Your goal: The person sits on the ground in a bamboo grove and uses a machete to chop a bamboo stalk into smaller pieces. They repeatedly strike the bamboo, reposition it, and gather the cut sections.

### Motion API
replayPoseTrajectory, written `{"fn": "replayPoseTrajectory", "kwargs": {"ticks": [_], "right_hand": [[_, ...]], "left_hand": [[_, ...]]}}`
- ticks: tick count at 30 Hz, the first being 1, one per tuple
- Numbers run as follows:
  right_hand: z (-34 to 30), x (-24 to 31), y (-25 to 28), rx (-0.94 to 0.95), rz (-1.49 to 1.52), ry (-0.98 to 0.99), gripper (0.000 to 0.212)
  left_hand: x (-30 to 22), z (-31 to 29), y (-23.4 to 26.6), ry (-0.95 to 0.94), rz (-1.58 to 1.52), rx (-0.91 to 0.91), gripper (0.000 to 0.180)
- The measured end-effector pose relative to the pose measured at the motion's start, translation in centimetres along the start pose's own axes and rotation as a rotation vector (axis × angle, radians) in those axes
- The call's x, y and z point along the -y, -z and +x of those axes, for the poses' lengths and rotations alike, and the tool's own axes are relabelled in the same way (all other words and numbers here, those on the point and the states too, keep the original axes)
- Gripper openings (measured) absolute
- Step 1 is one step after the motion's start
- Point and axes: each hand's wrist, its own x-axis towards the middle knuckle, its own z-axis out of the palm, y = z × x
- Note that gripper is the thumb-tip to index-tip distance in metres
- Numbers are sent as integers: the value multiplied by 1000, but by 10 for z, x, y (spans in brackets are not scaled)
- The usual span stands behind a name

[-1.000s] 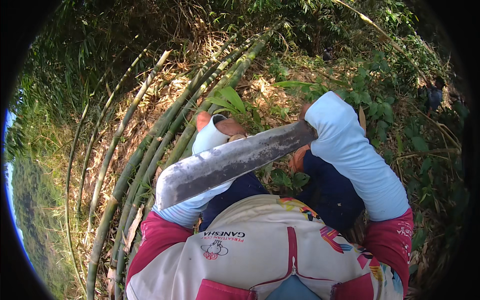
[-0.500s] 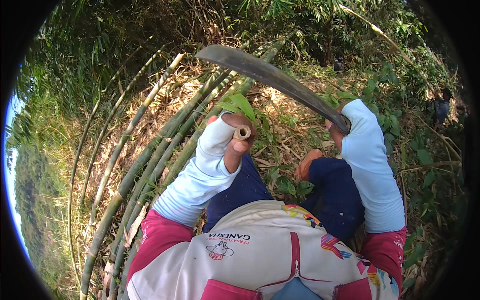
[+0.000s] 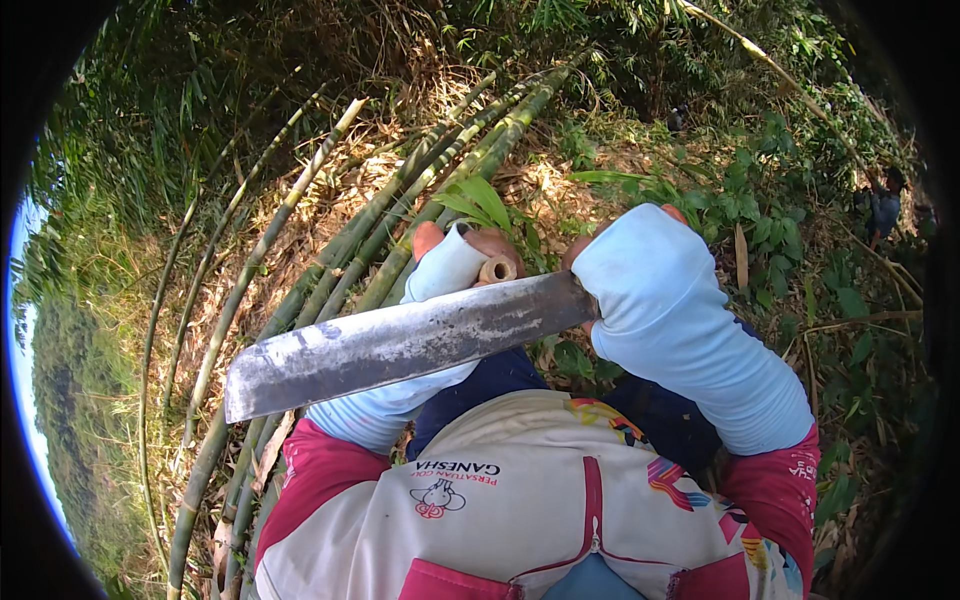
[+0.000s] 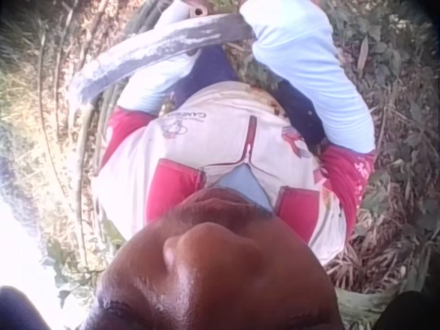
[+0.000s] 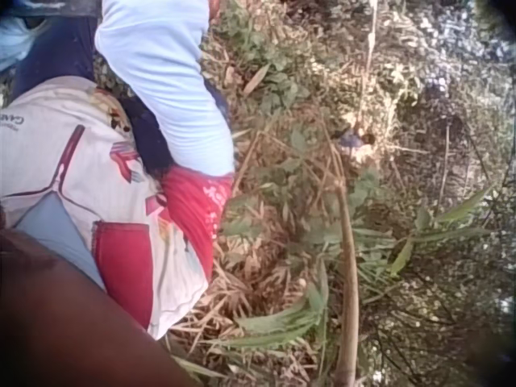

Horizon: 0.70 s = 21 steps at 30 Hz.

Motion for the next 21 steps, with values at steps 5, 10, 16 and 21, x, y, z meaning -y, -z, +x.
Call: {"fn": "replayPoseTrajectory", "kwargs": {"ticks": [5,10,16,21], "right_hand": [[-1,1,-2,-89,77,71,36],[0,1,-4,-30,102,56,34],[7,-5,1,95,38,25,27],[9,-86,-4,138,-63,-554,11]], "left_hand": [[-2,0,8,14,31,35,22],[-12,9,10,131,448,177,20],[-16,6,-10,-198,2031,185,22],[23,-16,-34,-371,2390,624,29]]}}
